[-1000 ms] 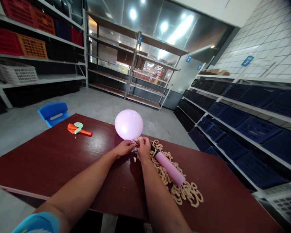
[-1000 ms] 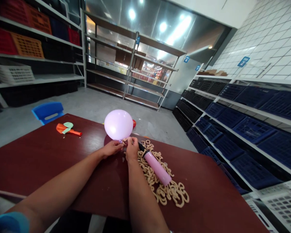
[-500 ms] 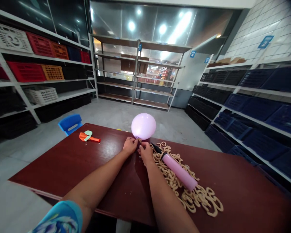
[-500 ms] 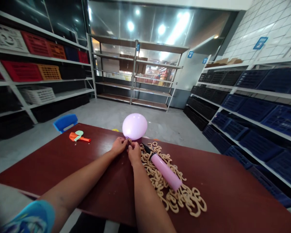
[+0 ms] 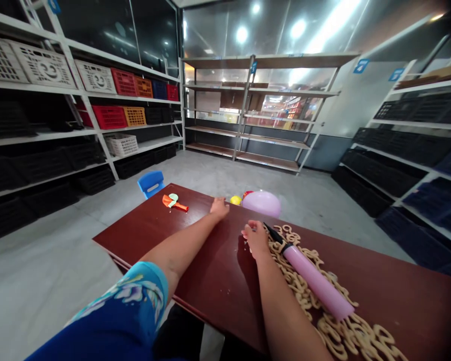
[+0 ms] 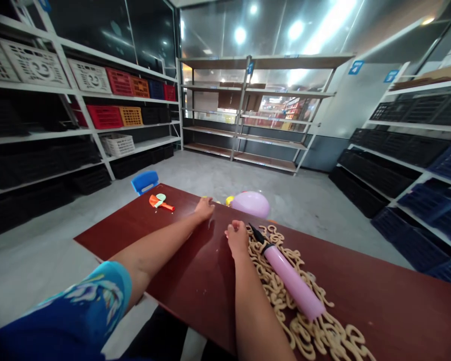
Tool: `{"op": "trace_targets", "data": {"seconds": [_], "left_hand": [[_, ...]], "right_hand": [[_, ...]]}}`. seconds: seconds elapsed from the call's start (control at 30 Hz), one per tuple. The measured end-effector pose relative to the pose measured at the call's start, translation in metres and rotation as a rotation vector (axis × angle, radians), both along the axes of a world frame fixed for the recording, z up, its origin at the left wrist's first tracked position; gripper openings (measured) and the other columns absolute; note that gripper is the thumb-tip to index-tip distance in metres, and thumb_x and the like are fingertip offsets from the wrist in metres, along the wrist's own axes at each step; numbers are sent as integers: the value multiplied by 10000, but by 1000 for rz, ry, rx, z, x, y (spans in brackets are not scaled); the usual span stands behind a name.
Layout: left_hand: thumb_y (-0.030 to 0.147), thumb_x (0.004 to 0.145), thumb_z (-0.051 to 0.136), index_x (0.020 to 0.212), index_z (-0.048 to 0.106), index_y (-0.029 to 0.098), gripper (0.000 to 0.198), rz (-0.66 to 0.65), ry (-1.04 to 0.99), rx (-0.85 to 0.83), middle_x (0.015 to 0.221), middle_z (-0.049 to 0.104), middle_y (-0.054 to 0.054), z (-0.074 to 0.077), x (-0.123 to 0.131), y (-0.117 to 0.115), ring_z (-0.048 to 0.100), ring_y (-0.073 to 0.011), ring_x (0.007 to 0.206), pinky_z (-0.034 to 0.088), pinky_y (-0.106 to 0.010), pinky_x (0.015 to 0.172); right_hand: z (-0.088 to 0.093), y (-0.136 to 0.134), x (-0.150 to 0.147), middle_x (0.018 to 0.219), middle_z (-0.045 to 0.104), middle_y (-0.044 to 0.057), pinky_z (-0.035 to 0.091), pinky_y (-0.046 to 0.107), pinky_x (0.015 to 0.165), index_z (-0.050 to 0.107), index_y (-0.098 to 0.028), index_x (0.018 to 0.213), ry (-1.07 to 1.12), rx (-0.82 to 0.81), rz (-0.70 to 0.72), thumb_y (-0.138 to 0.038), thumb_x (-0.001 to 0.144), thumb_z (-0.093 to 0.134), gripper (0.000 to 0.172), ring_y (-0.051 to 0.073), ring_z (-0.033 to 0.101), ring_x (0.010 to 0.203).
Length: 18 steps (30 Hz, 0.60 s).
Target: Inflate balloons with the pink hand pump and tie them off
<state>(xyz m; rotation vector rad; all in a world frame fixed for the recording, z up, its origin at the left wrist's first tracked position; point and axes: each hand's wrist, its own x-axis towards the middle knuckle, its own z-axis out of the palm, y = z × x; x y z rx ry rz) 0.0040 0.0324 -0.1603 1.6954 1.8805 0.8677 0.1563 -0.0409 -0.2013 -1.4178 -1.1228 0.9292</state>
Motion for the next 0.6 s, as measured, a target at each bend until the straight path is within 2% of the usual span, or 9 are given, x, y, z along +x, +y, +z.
{"op": "trace_targets", "data": {"seconds": [0.07,0.17,0.27,0.33,0.47,0.6], "left_hand": [[239,779,464,1134,547,132,379,76,60,33,1240,449,-175,7,-31,-3,437,-265,1151,321,-350,960],[250,795,434,1013,584,144,285,238,279,76,1157,497,-178,20,-83,-8,470,-289,1091,361,-385,896],[297,789,451,1038,557,108,330,371,392,32,1152,494,-224,27,-132,-11,462,-330,1092,362,-408,870],[394,773,472,1056,546,100,415,457,406,-24,1150,499,-245,27,-157,-12,448,-365,1103,369,-432,844],[557,688,523,830,598,130,456,489,326,-205,906,603,-223,19,-187,-18,507,-381,1026,390,-421,781],[409,659,602,658,568,144,267,472,139,-251,618,583,-139,17,-198,-29,581,-326,842,405,-378,705]], "right_hand": [[-1,0,0,892,614,51,498,228,492,512,-181,913,-29,4,11,-285,698,541,241,128,619,587],[-3,1,1,898,614,57,504,248,512,523,-183,919,-69,2,22,-295,702,534,245,141,626,593],[-5,2,2,890,621,60,507,270,530,530,-187,917,-91,7,36,-313,704,531,247,151,630,596],[-6,2,2,878,626,60,505,275,536,537,-185,911,-118,23,35,-320,705,532,246,150,626,591],[-6,2,2,850,627,58,497,266,524,544,-184,910,-119,35,45,-314,703,543,244,150,623,599],[-6,1,2,840,614,51,499,264,534,540,-188,897,-116,27,58,-303,706,539,223,150,625,609]]}}
